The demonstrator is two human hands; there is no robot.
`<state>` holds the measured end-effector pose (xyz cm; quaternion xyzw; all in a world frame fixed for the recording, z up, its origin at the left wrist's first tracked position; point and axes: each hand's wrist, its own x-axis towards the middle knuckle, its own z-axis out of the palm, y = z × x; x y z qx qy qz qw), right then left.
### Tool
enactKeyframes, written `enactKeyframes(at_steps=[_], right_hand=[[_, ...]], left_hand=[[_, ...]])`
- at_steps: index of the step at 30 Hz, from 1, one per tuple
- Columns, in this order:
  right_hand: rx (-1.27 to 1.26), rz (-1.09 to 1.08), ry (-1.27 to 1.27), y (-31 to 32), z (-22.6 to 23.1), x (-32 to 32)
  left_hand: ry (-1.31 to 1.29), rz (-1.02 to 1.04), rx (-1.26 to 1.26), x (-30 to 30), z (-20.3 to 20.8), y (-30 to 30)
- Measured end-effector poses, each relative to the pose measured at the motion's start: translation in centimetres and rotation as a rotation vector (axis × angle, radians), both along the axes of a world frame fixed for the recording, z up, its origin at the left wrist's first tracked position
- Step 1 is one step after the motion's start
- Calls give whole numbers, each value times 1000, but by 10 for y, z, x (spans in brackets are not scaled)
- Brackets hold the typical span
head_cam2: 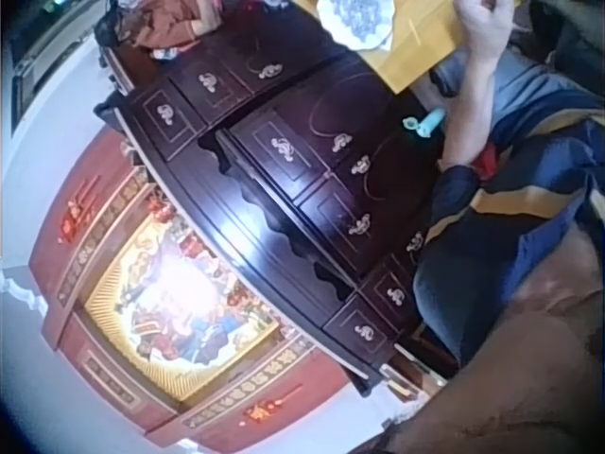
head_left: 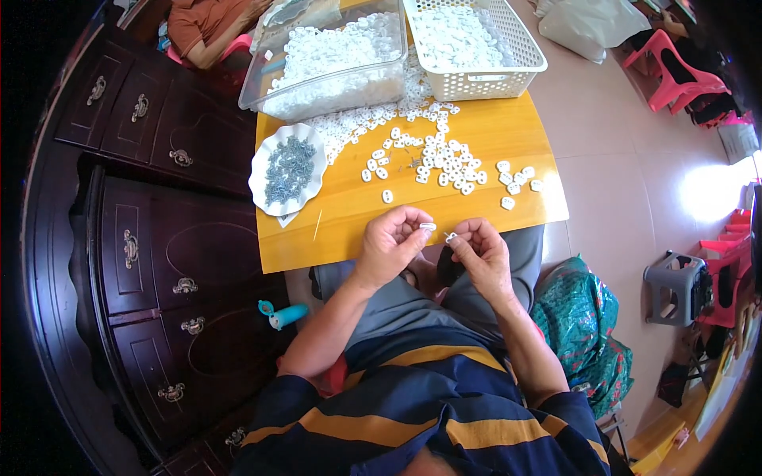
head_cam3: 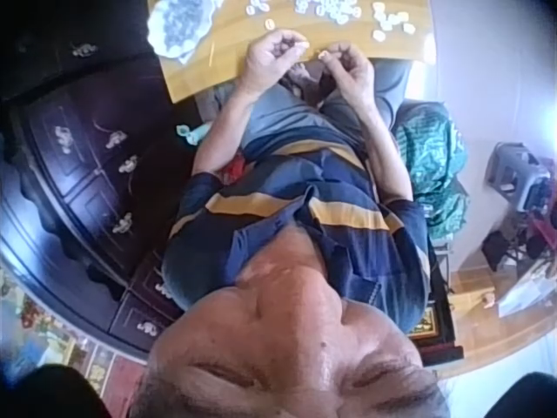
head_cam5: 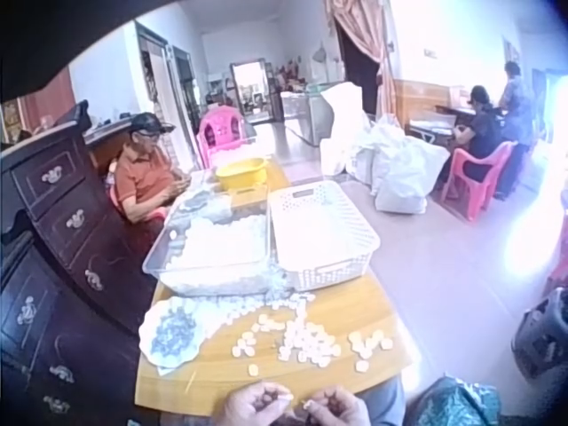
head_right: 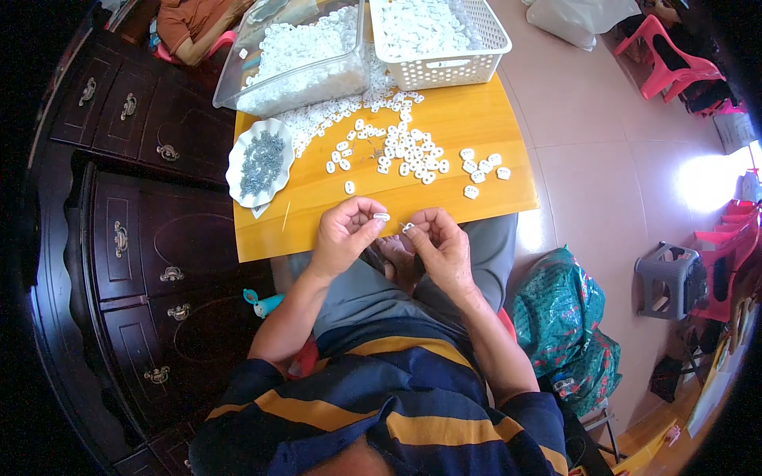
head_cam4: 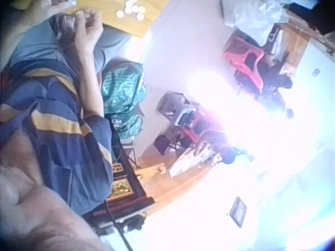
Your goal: Assemble small plastic components by joining two white pieces together.
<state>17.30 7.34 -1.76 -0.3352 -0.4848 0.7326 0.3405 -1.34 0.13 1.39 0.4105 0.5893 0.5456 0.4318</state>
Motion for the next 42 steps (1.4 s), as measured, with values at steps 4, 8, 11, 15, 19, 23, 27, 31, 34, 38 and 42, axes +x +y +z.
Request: enactKeyframes(at_steps=[4, 8, 11, 15, 19, 23, 27, 31, 34, 38, 42], right_hand=[[-16, 21, -12, 0, -1, 1], [-22, 26, -4, -1, -1, 2], [-10, 8, -13, -2, 3, 0], [-3, 10, -4, -2, 2, 0], [-22, 30, -8, -2, 1, 1], [-10, 39, -23, -4, -1, 1], [5, 56, -56, -4, -2, 2], [1, 58, -65, -4, 2, 2], [5, 68, -80, -4, 2, 2], [41, 39, -69, -5, -2, 0], [45, 37, -68, -5, -2, 0]], left_hand=[[-298, -53, -20, -5, -3, -3], [-309, 5, -32, 1, 2, 0], [-297, -1, -49, 1, -2, -1], [-135, 17, -34, 0, -8, -3], [37, -5, -3, 3, -5, -3], [173, -13, 42, 7, 0, 0], [108, -23, 24, 8, -7, -2], [148, -45, 35, 10, -7, -2], [174, -26, 69, 11, -5, -1], [231, -20, 77, 11, -5, 0], [310, -20, 120, 11, -1, 1]])
